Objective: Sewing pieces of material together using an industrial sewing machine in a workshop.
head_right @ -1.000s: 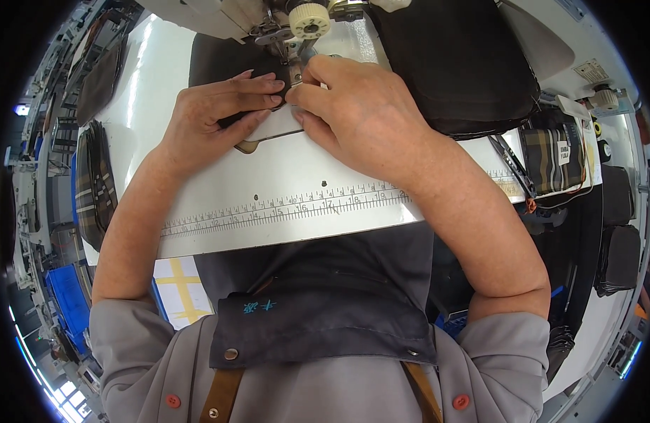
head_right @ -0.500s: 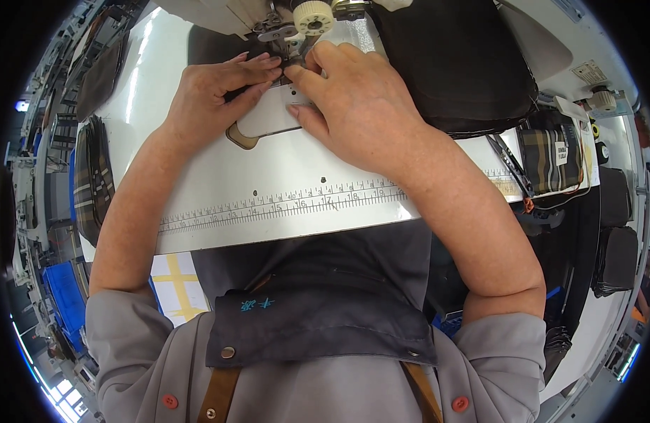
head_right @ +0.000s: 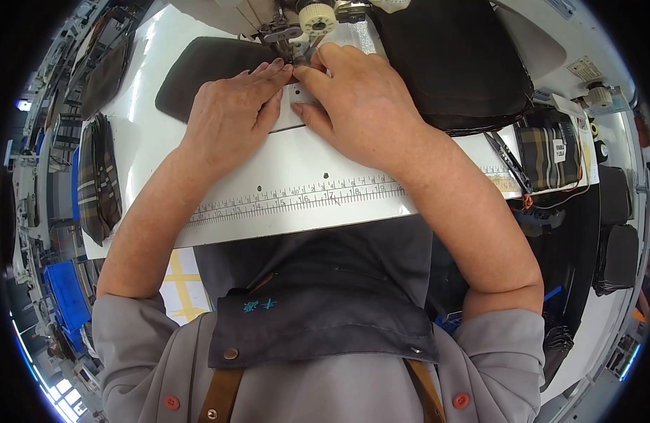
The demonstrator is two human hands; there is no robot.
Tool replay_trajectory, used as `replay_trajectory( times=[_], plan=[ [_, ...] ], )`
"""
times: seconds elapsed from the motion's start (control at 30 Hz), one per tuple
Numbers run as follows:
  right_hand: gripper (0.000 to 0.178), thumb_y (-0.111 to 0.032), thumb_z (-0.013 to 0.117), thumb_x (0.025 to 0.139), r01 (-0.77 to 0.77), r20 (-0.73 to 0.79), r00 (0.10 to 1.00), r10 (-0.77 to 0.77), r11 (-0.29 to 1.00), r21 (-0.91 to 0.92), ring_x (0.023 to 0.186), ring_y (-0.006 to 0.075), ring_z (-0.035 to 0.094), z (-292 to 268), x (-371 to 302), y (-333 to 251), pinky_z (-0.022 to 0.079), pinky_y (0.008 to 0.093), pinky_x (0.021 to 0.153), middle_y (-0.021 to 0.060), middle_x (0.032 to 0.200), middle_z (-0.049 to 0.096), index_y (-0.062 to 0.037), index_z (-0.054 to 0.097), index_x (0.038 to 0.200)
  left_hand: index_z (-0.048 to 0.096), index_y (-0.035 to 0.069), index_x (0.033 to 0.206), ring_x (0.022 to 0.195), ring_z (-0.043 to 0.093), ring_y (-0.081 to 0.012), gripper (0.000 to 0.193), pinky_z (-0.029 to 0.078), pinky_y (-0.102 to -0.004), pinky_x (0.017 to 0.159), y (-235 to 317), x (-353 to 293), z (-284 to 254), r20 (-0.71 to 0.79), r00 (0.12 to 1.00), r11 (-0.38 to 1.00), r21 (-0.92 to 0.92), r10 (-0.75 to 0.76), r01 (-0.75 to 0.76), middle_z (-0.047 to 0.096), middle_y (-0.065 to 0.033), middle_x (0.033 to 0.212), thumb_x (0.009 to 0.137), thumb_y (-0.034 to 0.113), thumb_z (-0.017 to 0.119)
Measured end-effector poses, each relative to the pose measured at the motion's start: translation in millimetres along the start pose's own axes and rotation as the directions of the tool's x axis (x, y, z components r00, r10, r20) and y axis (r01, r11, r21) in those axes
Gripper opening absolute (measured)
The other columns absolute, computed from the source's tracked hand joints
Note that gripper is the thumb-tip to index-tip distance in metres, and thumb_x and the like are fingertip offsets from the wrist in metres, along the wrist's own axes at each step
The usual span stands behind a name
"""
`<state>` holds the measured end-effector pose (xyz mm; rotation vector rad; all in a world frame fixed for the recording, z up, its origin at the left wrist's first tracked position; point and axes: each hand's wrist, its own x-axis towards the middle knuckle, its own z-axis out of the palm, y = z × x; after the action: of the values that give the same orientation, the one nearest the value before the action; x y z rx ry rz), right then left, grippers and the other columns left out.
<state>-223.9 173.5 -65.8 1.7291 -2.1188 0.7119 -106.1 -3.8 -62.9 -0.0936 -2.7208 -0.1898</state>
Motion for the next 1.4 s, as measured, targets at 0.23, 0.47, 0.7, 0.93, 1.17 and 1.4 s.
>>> replay_trajectory(
  times=[0.23,0.47,0.7,0.93,1.17,1.4],
  plan=[
    [0.031,-0.025,0.073,0.089,-0.008,-0.016,1.0,0.008,1.0,0.002,0.091,0.0291,0.063,-0.4,-2.1,0.9,0.052,0.0428,0.078,0.0085,0.099,0.06,-0.0043,0.073,0.113,0.074,0.004,0.119,0.111,0.071,-0.0318,0.03,0.054,-0.0444,0.103,-6.4,-1.1,-12.4,0.026,0.999,0.991,-0.126,0.044,-0.041,0.074,-0.0135,0.12,0.096,0.017,0.062],
    [0.031,-0.026,0.075,0.088,0.018,0.016,1.0,-0.019,0.999,0.034,0.09,0.0286,0.063,-3.4,-1.6,-1.2,0.052,0.0427,0.079,0.0076,0.097,0.06,-0.0063,0.074,0.112,0.073,0.008,0.123,0.129,0.062,-0.0326,0.027,0.042,-0.0499,0.116,-38.9,-9.6,-10.9,-0.005,0.999,0.928,-0.371,0.038,-0.037,0.068,-0.0117,0.135,0.1,0.016,0.063],
    [0.027,-0.029,0.076,0.086,0.055,0.057,0.997,-0.061,0.994,0.096,0.087,0.0279,0.063,-12.1,-4.1,-2.9,0.05,0.0431,0.076,0.0067,0.093,0.06,-0.0079,0.075,0.104,0.063,0.012,0.14,0.146,0.044,-0.0349,0.037,0.025,-0.0594,0.123,-12.5,-22.1,-14.0,0.134,0.99,0.927,-0.366,-0.038,0.085,0.057,-0.0119,0.149,0.105,0.023,0.057],
    [0.022,-0.03,0.076,0.087,0.132,0.088,0.986,-0.141,0.986,0.098,0.083,0.0255,0.064,-16.2,-4.6,-7.3,0.048,0.0409,0.073,0.0052,0.082,0.06,-0.0098,0.077,0.095,0.064,0.015,0.14,0.139,0.052,-0.0341,0.037,0.033,-0.0548,0.121,-6.4,-21.1,-18.2,0.131,0.991,0.981,-0.187,-0.03,0.054,0.056,-0.0107,0.15,0.103,0.021,0.058],
    [0.021,-0.031,0.075,0.088,0.127,0.091,0.987,-0.133,0.99,0.067,0.083,0.0242,0.065,-15.0,-3.2,-5.8,0.048,0.0407,0.075,0.0042,0.081,0.063,-0.0107,0.077,0.094,0.064,0.018,0.14,0.134,0.055,-0.0316,0.039,0.036,-0.0522,0.119,-9.2,-21.6,-12.2,0.086,0.996,0.992,-0.125,-0.002,0.012,0.056,-0.0087,0.148,0.101,0.02,0.06],
    [0.02,-0.03,0.075,0.088,0.149,0.068,0.985,-0.156,0.984,0.097,0.081,0.025,0.065,-18.0,-7.4,-7.3,0.049,0.0416,0.073,0.004,0.081,0.063,-0.0104,0.076,0.093,0.066,0.016,0.138,0.134,0.056,-0.0317,0.039,0.037,-0.0529,0.119,-17.4,-17.8,-8.0,0.017,1.0,0.996,-0.084,0.025,-0.023,0.058,-0.0088,0.147,0.099,0.016,0.062]
  ],
)
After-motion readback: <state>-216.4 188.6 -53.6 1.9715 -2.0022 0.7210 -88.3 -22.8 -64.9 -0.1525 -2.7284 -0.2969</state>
